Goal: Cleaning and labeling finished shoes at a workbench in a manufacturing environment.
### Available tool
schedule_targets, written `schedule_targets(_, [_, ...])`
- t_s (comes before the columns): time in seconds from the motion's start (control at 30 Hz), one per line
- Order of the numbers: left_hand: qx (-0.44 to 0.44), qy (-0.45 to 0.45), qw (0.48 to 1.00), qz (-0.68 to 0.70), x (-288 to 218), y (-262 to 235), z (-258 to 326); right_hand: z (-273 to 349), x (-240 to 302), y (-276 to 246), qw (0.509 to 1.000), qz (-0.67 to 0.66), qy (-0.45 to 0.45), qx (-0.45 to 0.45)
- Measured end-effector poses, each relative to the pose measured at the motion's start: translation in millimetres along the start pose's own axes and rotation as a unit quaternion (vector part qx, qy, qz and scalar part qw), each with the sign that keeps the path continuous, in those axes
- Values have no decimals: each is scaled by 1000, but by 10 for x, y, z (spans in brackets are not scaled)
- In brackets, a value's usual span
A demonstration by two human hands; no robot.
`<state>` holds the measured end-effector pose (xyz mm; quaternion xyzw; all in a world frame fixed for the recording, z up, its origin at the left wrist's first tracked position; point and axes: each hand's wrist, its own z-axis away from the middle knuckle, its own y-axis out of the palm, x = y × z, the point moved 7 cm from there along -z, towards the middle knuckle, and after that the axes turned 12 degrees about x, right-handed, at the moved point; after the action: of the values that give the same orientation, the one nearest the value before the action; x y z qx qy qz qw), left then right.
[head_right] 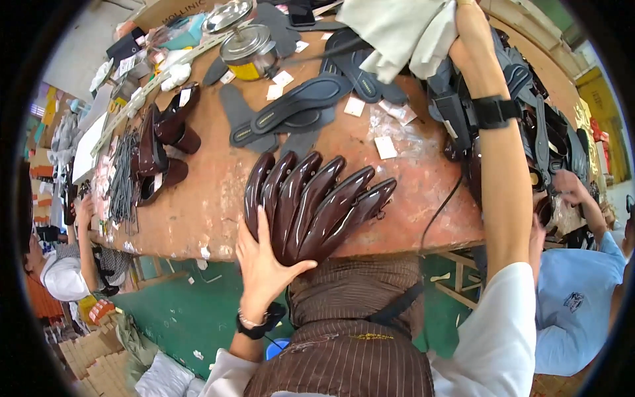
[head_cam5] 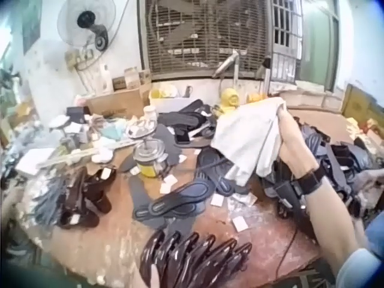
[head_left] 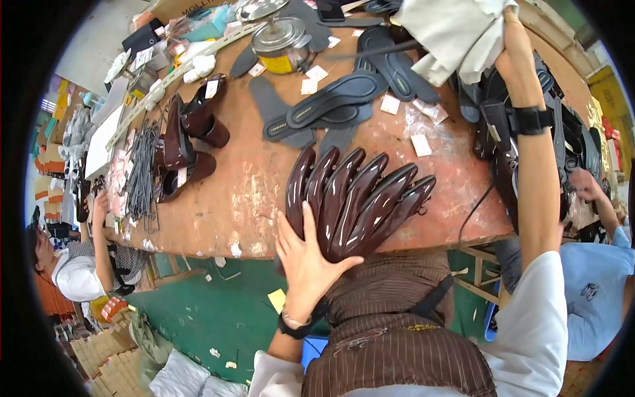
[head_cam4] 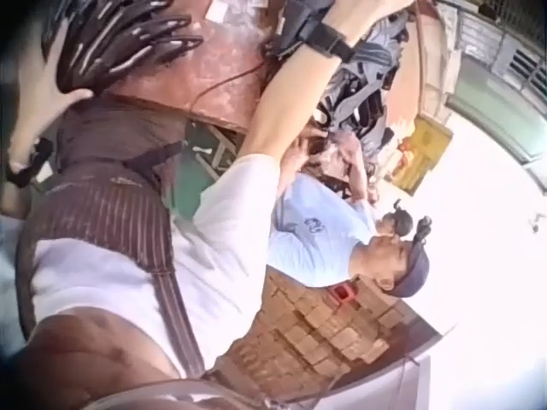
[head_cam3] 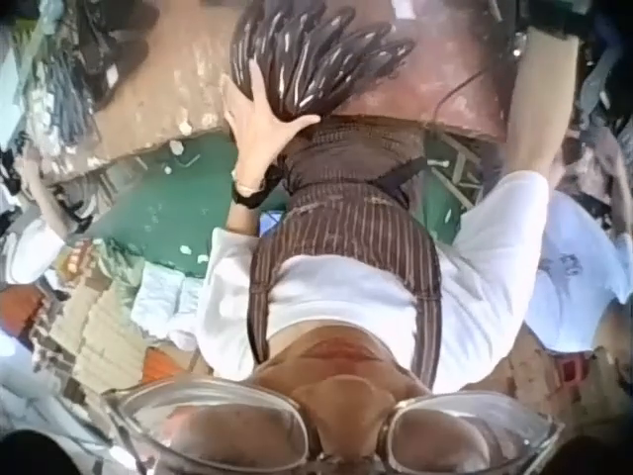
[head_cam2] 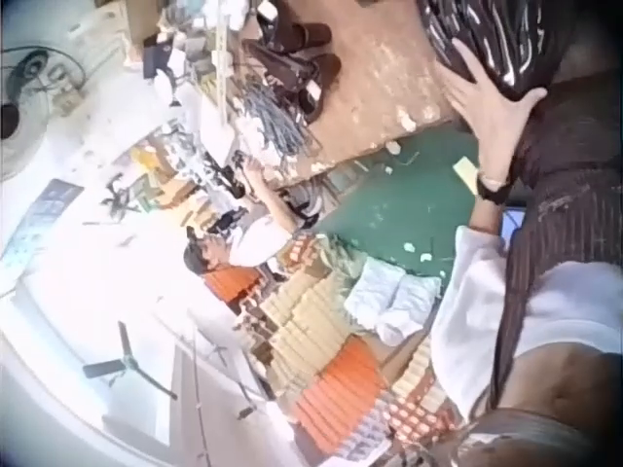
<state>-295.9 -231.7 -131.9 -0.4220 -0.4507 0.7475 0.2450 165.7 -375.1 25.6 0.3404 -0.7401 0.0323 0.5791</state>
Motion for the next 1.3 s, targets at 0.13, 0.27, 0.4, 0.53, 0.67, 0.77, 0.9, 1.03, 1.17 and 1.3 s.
schedule_targets(0.13, [5,82,995,64,-124,-547,-206,307,192,577,986,-143,26,75])
schedule_targets(0.27, [-117,319,938,72,-1021,-1100,-901,430,210,633,949,-191,50,247])
schedule_targets(0.4, [46,367,911,184,-1553,-725,-1834,812,341,845,864,-256,80,427])
schedule_targets(0.53, [34,415,903,105,-1617,-534,-1987,1408,370,283,904,-175,97,378])
schedule_targets(0.67, [-34,314,948,-34,-1184,-830,-1598,2122,223,-3,979,35,99,175])
schedule_targets(0.77, [-161,186,969,18,-354,-1086,-1106,2595,-203,715,976,189,105,11])
schedule_targets(0.9, [4,-51,961,273,830,-321,-454,2723,-842,1263,862,479,-11,169])
schedule_targets(1.03, [-15,23,957,288,808,125,-71,2898,-1171,1291,749,642,-23,165])
schedule_targets(1.17, [47,44,892,448,720,136,-90,3512,-1371,1861,800,531,-12,278])
schedule_targets(1.3, [102,45,828,549,651,29,-153,4218,-1351,2332,769,195,83,603])
